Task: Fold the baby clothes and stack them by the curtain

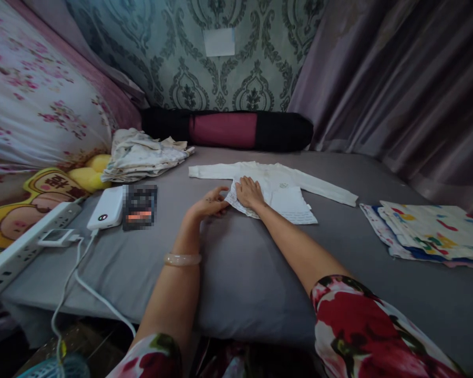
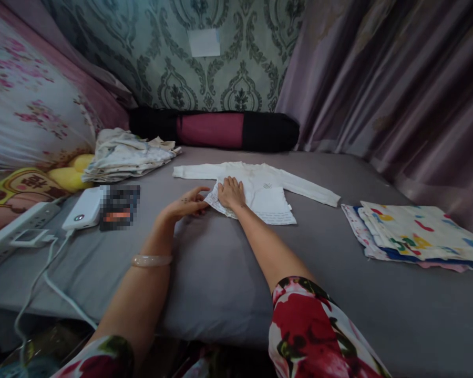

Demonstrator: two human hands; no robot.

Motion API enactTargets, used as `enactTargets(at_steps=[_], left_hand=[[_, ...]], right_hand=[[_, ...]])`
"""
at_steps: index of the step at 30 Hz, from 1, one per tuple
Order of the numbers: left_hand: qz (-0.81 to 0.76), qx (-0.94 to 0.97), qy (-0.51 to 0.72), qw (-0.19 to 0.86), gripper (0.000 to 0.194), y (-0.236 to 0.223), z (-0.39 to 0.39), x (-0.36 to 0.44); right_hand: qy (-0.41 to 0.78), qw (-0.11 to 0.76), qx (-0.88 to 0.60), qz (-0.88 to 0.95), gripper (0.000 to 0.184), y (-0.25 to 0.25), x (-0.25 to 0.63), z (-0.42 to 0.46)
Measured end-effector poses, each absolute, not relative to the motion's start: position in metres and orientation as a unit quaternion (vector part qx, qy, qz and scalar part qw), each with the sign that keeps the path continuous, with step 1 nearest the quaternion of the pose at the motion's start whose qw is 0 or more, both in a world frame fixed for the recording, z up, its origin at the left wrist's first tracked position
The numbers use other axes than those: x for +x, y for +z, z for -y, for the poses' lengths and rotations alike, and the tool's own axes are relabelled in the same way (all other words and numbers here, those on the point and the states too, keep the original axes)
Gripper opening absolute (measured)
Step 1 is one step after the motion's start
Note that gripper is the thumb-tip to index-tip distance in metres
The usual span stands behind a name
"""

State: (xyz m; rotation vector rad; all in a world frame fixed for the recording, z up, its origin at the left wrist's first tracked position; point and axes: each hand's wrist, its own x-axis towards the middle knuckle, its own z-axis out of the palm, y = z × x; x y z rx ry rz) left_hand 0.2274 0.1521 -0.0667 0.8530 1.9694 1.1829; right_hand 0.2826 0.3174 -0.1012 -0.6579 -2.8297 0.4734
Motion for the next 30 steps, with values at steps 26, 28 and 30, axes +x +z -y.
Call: enactTargets(at_steps=[26, 28, 30], left_hand=[[-0.822, 0.351, 0.353, 0.277, 0.057, -0.067, -0.147, 0.22], [-0.818, 0.34, 0.368, 0.284, 0.057, -0.068, -0.146, 0.218], [-0.83, 0.319, 0.377, 0.26, 0.055, -0.07, -0.146, 0.215]], right_hand=[[0.108, 0.088, -0.229, 0.963, 0.059, -0.095, 0.292, -0.297], [0.115, 0.073, -0.223, 0.965, 0.062, -0.094, 0.298, -0.286], [0.12, 0.064, -0.211, 0.968, 0.064, -0.093, 0.305, -0.274]])
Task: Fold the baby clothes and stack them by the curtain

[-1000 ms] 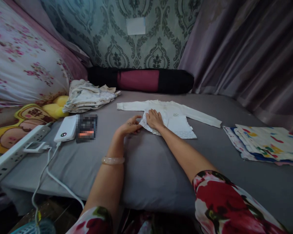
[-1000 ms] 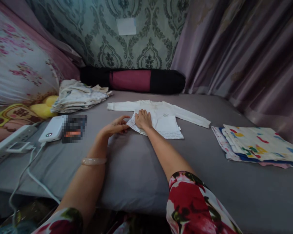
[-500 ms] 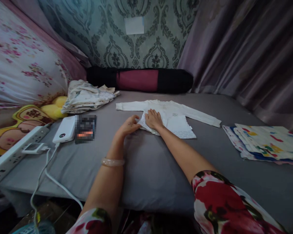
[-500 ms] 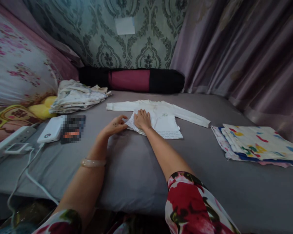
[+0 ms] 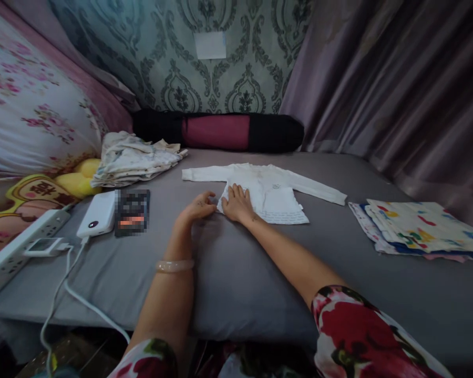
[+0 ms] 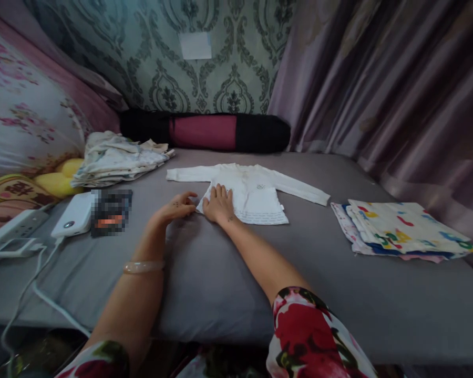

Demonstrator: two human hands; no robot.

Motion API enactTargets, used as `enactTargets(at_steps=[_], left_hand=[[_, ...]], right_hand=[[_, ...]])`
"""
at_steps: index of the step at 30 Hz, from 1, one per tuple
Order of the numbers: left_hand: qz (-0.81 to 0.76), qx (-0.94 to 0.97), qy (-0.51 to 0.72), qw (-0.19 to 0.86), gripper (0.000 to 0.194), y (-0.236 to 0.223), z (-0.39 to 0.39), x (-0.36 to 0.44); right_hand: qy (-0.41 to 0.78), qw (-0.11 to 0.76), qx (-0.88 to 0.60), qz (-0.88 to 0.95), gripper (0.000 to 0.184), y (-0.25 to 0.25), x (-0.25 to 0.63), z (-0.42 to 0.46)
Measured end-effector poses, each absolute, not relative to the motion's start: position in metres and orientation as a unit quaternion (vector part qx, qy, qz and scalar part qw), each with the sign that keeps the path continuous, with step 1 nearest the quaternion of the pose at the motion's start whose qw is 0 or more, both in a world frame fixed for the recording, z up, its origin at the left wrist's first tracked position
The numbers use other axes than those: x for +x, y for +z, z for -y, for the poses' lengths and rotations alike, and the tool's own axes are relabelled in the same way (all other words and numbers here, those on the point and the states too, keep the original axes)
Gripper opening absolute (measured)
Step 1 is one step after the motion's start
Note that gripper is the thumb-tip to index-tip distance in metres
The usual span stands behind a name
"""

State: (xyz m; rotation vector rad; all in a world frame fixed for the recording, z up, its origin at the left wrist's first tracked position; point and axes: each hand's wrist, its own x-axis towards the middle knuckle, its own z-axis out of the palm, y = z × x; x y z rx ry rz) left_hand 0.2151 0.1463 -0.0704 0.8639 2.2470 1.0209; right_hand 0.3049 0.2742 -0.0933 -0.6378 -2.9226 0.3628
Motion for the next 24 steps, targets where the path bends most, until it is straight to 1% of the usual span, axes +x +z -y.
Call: enactTargets(at_steps=[4, 7, 12, 15, 16, 18, 20, 22, 24], left_hand=[[-0.876, 0.261, 0.374, 0.159, 0.05, -0.073, -0.149, 0.211], [-0.878, 0.257, 0.391, 0.099, 0.048, -0.072, -0.152, 0.213], [-0.857, 0.287, 0.425, 0.056, 0.043, -0.069, -0.159, 0.224], [-0.84, 0.325, 0.434, 0.029, 0.038, -0.07, -0.167, 0.232], [-0.834, 0.344, 0.432, 0.02, 0.037, -0.07, -0.17, 0.235], [-0.821, 0.383, 0.423, 0.011, 0.035, -0.071, -0.177, 0.243], [-0.806, 0.427, 0.41, 0.009, 0.031, -0.075, -0.186, 0.255], [-0.781, 0.484, 0.395, 0.011, 0.026, -0.08, -0.198, 0.27], [-0.751, 0.542, 0.376, 0.02, 0.026, -0.086, -0.208, 0.284]], right_hand=[[0.127, 0.058, -0.176, 0.974, 0.061, -0.09, 0.32, -0.253], [0.138, 0.047, -0.13, 0.981, 0.057, -0.086, 0.333, -0.24], [0.187, 0.029, -0.025, 0.982, 0.057, -0.076, 0.364, -0.228], [0.256, 0.017, 0.051, 0.965, 0.045, -0.066, 0.378, -0.245], [0.282, 0.03, 0.047, 0.958, 0.043, -0.062, 0.38, -0.256], [0.309, 0.097, -0.029, 0.946, 0.043, -0.058, 0.381, -0.287], [0.267, 0.147, -0.122, 0.945, 0.042, -0.06, 0.378, -0.323], [0.211, 0.136, -0.184, 0.95, 0.043, -0.067, 0.373, -0.354], [0.164, 0.114, -0.212, 0.957, 0.047, -0.078, 0.369, -0.375]])
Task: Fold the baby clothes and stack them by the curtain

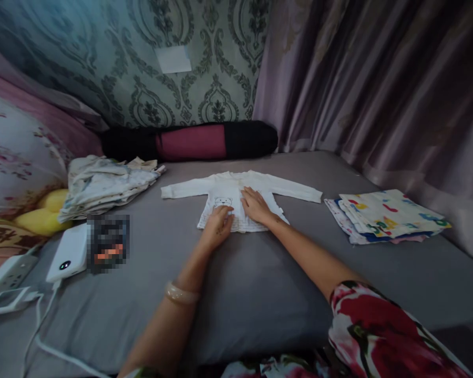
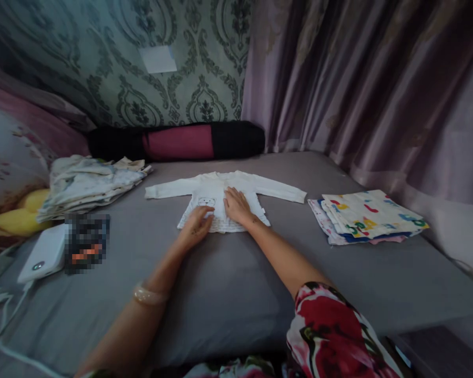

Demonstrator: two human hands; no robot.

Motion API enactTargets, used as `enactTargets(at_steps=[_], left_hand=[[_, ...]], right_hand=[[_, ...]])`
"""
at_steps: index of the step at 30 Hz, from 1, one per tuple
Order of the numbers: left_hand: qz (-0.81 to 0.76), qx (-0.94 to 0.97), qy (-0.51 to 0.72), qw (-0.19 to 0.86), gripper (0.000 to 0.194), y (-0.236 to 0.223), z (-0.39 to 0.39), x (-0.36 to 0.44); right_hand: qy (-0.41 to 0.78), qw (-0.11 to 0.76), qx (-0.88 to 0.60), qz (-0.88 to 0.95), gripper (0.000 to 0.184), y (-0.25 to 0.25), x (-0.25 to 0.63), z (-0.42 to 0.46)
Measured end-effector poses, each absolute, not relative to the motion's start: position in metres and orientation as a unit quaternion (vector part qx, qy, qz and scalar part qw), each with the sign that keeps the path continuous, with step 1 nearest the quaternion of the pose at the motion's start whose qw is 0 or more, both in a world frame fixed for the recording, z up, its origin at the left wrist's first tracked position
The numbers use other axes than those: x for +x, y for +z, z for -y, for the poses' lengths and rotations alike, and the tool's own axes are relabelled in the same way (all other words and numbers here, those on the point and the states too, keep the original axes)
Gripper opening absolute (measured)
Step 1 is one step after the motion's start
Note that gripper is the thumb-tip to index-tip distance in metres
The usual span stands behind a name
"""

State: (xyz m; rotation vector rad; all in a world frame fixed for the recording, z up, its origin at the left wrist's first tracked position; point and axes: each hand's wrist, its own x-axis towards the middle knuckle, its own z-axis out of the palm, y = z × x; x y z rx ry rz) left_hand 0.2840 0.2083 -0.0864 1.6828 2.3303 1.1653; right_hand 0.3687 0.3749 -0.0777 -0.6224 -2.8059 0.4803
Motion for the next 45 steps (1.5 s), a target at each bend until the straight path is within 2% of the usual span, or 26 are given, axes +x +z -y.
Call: enactTargets(at_steps=[5, 10, 18, 24, 33, 37, 40, 42, 45], left_hand=[[-0.759, 0.567, 0.32, 0.016, 0.031, -0.103, -0.219, 0.299], [-0.765, 0.573, 0.294, 0.003, 0.034, -0.11, -0.216, 0.296], [-0.768, 0.571, 0.289, -0.015, 0.035, -0.112, -0.215, 0.298], [-0.777, 0.562, 0.282, -0.03, 0.037, -0.113, -0.215, 0.3], [-0.789, 0.559, 0.253, -0.029, 0.044, -0.11, -0.214, 0.304], [-0.793, 0.557, 0.244, -0.032, 0.043, -0.11, -0.214, 0.304], [-0.792, 0.558, 0.246, -0.039, 0.043, -0.112, -0.214, 0.303], [-0.79, 0.559, 0.249, -0.044, 0.043, -0.114, -0.214, 0.302], [-0.787, 0.559, 0.257, -0.052, 0.042, -0.115, -0.214, 0.302]], right_hand=[[0.112, 0.083, -0.224, 0.965, 0.056, -0.098, 0.365, -0.381], [0.099, 0.079, -0.19, 0.974, 0.059, -0.098, 0.383, -0.367], [0.103, 0.082, -0.132, 0.983, 0.058, -0.088, 0.426, -0.342], [0.142, 0.039, -0.104, 0.984, 0.059, -0.082, 0.444, -0.336], [0.243, -0.05, -0.037, 0.968, 0.059, -0.062, 0.48, -0.337], [0.298, -0.056, 0.02, 0.953, 0.042, -0.05, 0.483, -0.355], [0.402, -0.07, 0.038, 0.912, 0.031, -0.045, 0.482, -0.372], [0.485, -0.055, -0.012, 0.872, 0.029, -0.044, 0.48, -0.388], [0.566, 0.06, -0.129, 0.812, 0.033, -0.048, 0.48, -0.421]])
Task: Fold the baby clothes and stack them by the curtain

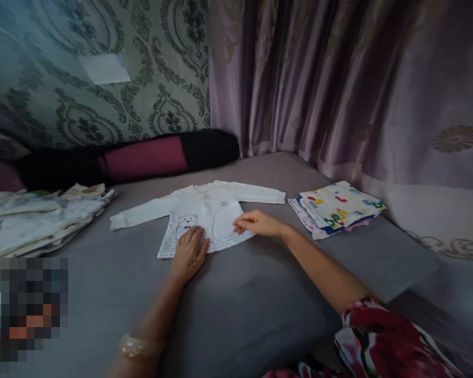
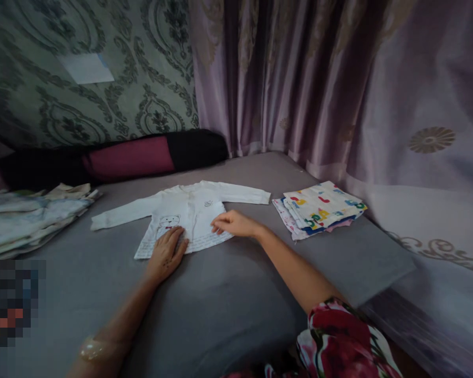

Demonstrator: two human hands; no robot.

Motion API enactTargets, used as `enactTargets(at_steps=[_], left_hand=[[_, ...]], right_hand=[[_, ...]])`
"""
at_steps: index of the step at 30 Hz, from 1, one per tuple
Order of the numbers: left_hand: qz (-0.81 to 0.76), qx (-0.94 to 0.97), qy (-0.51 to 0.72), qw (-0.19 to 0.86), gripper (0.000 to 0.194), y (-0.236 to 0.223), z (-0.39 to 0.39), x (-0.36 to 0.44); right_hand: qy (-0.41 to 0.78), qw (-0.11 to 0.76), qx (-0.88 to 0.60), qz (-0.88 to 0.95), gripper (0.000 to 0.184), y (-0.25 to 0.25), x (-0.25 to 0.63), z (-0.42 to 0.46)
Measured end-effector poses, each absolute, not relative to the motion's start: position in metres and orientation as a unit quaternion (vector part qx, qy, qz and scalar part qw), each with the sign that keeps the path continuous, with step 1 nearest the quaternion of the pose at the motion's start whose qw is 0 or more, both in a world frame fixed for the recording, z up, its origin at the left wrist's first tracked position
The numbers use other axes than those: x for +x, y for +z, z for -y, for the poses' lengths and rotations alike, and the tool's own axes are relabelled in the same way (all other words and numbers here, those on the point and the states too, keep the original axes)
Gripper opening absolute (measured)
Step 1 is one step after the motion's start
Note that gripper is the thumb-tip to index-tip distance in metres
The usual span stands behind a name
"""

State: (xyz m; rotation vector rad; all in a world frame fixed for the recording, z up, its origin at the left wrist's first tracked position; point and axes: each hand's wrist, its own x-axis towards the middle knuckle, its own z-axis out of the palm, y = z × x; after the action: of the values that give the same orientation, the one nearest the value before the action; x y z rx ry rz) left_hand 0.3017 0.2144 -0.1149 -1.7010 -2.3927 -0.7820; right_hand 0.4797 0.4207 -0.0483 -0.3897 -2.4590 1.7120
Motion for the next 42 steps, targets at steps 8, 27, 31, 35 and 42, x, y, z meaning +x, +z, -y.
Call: enactTargets(at_steps=[8, 27, 31, 35, 42], left_hand=[[0.78, -0.56, -0.271, 0.066, 0.039, -0.115, -0.215, 0.303], [0.779, -0.562, -0.27, 0.072, 0.037, -0.117, -0.216, 0.302], [0.777, -0.562, -0.272, 0.079, 0.036, -0.119, -0.217, 0.302], [0.776, -0.562, -0.271, 0.086, 0.036, -0.119, -0.217, 0.302], [0.778, -0.56, -0.27, 0.088, 0.036, -0.119, -0.217, 0.303]], right_hand=[[0.224, 0.219, -0.49, 0.813, 0.032, -0.063, 0.499, -0.507], [0.062, 0.021, -0.609, 0.79, 0.038, -0.059, 0.498, -0.525], [0.069, 0.019, -0.618, 0.783, 0.039, -0.055, 0.498, -0.524], [0.08, 0.013, -0.636, 0.767, 0.041, -0.051, 0.496, -0.522], [0.086, 0.037, -0.638, 0.764, 0.041, -0.057, 0.494, -0.524]])
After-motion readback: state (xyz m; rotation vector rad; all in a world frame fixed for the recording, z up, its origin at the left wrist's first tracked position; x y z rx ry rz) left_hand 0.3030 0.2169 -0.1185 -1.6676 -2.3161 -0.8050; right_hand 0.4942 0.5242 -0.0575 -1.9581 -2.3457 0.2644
